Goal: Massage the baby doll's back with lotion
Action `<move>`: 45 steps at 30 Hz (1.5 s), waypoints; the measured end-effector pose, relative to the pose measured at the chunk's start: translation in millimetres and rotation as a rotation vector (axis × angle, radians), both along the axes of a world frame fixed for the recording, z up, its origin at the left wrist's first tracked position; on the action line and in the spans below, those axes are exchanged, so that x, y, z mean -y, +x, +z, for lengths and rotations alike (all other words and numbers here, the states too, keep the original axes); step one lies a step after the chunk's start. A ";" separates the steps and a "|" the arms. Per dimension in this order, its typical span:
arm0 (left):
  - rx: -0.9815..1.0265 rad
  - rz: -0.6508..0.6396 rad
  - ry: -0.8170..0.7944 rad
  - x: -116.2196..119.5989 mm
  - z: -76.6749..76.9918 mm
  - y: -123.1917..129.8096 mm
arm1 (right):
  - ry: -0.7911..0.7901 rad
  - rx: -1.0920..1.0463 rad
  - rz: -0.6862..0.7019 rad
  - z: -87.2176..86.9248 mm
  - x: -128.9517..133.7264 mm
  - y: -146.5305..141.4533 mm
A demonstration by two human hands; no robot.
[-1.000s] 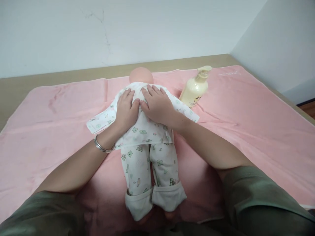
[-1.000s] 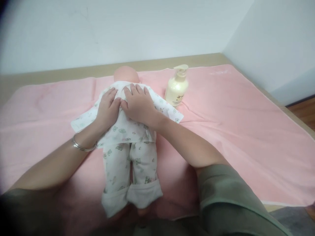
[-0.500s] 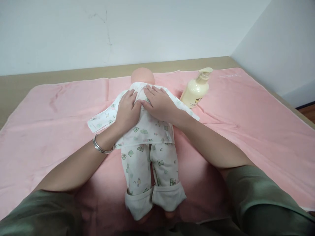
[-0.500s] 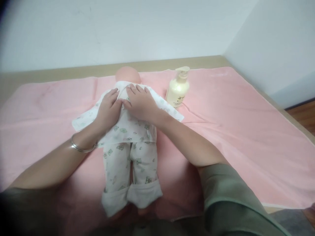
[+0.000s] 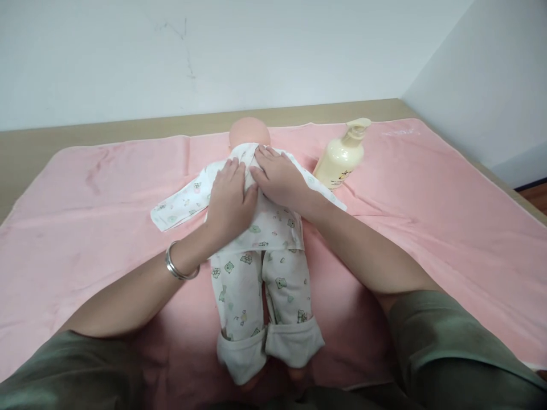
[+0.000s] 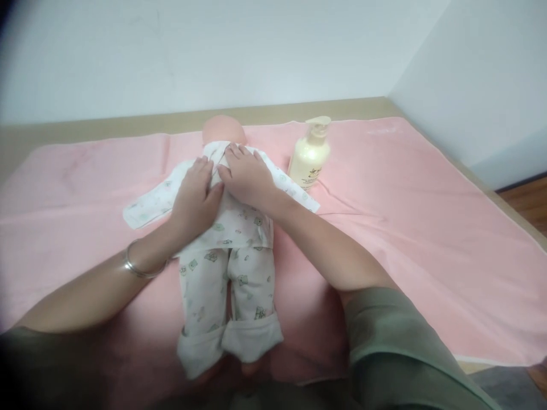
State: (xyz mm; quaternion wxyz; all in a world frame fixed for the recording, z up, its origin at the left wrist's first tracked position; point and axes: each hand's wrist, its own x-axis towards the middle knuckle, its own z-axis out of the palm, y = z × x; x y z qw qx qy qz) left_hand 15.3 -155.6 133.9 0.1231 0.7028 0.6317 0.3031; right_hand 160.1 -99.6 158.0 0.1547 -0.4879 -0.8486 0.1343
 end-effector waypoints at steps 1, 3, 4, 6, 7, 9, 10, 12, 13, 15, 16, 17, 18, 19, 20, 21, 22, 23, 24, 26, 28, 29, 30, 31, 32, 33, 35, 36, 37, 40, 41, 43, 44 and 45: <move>-0.011 -0.012 0.000 3.9 0.7 2.5 | 0.009 0.001 -0.012 -0.6 -0.8 -0.1; 0.001 -0.013 -0.012 6.0 1.9 4.1 | 0.034 0.009 -0.039 -1.7 3.9 -2.0; 0.019 -0.004 -0.020 4.0 2.3 3.0 | 0.051 0.016 -0.047 -2.3 8.8 -3.4; 0.067 0.023 -0.043 -4.6 2.1 -2.3 | 0.095 0.045 -0.050 -3.1 22.6 -6.7; 0.096 0.039 -0.055 -10.3 1.3 -6.0 | 0.126 0.067 -0.045 -3.5 30.7 -8.4; 0.156 0.066 -0.062 -21.5 -1.4 -13.6 | 0.192 0.111 -0.018 -4.1 45.8 -11.5; 0.176 0.074 -0.056 -26.0 -3.0 -16.8 | 0.218 0.125 0.001 -4.5 51.4 -12.5; 0.177 0.081 -0.035 -30.2 -5.5 -20.0 | 0.239 0.121 0.039 -5.3 54.9 -12.9; 0.158 0.081 -0.029 -29.6 -5.9 -19.8 | 0.232 0.101 0.053 -5.8 52.2 -12.2; 0.093 0.079 -0.022 -22.9 -4.7 -15.8 | 0.179 0.047 0.049 -6.9 39.1 -9.1; 0.050 0.069 -0.011 -17.7 -3.1 -12.6 | 0.143 0.019 0.034 -7.5 30.1 -7.1; 0.001 0.045 0.008 -12.1 -1.1 -9.1 | 0.106 -0.006 0.014 -8.2 21.0 -5.1; -0.050 0.013 0.033 -6.8 1.0 -5.8 | 0.075 -0.027 -0.005 -9.0 12.5 -3.2; -0.094 -0.020 0.056 -2.5 3.0 -3.0 | 0.055 -0.043 -0.019 -9.8 5.7 -1.8; -0.125 -0.049 0.068 0.2 4.5 -1.1 | 0.047 -0.056 -0.025 -10.6 1.1 -0.8; -0.136 -0.067 0.066 1.1 5.5 -0.2 | 0.048 -0.065 -0.028 -11.3 -1.0 -0.4; -0.122 -0.067 0.052 0.1 5.7 -0.3 | 0.053 -0.069 -0.031 -11.8 -0.5 -0.7; -0.087 -0.049 0.031 -2.4 5.1 -1.3 | 0.061 -0.067 -0.037 -12.3 2.5 -1.5; -0.041 -0.025 0.007 -5.9 3.7 -2.9 | 0.074 -0.062 -0.044 -12.6 7.7 -2.9; 0.047 0.018 -0.033 -14.0 -0.7 -7.0 | 0.108 -0.042 -0.059 -13.1 22.6 -6.9; 0.105 0.037 -0.041 -20.2 -6.1 -11.0 | 0.149 -0.030 -0.055 -13.5 38.8 -11.6; 0.127 0.034 -0.029 -22.1 -8.7 -12.5 | 0.164 -0.029 -0.048 -13.7 45.5 -13.7; 0.148 0.023 -0.008 -23.1 -10.9 -13.7 | 0.174 -0.031 -0.038 -13.7 50.2 -15.4; 0.168 0.008 0.015 -23.4 -12.6 -14.4 | 0.175 -0.036 -0.025 -13.6 52.3 -16.3; 0.184 -0.008 0.032 -23.2 -13.7 -14.7 | 0.165 -0.044 -0.009 -13.3 51.6 -16.4; 0.194 -0.016 0.037 -22.7 -14.2 -14.5 | 0.145 -0.053 0.009 -13.1 48.1 -15.8; 0.201 0.003 0.028 -21.0 -13.6 -13.1 | 0.088 -0.078 0.049 -13.2 34.8 -12.7; 0.199 0.027 0.025 -20.1 -12.8 -12.0 | 0.063 -0.094 0.063 -13.7 26.7 -10.7; 0.196 0.050 0.024 -19.2 -11.7 -10.9 | 0.045 -0.111 0.067 -14.3 18.9 -8.7; 0.194 0.074 0.027 -16.9 -8.9 -8.5 | 0.027 -0.145 0.048 -14.0 5.2 -4.0; 0.200 0.074 0.024 -16.2 -8.3 -8.2 | 0.021 -0.150 0.043 -11.9 5.0 -2.9; 0.224 0.073 0.023 -14.6 -7.6 -8.1 | 0.007 -0.170 0.044 -4.5 10.2 -1.0; 0.241 0.071 0.026 -13.6 -7.5 -8.1 | 0.010 -0.194 0.044 0.2 14.4 -0.2; 0.261 0.073 0.032 -12.6 -7.5 -8.1 | 0.026 -0.225 0.042 4.7 18.8 0.4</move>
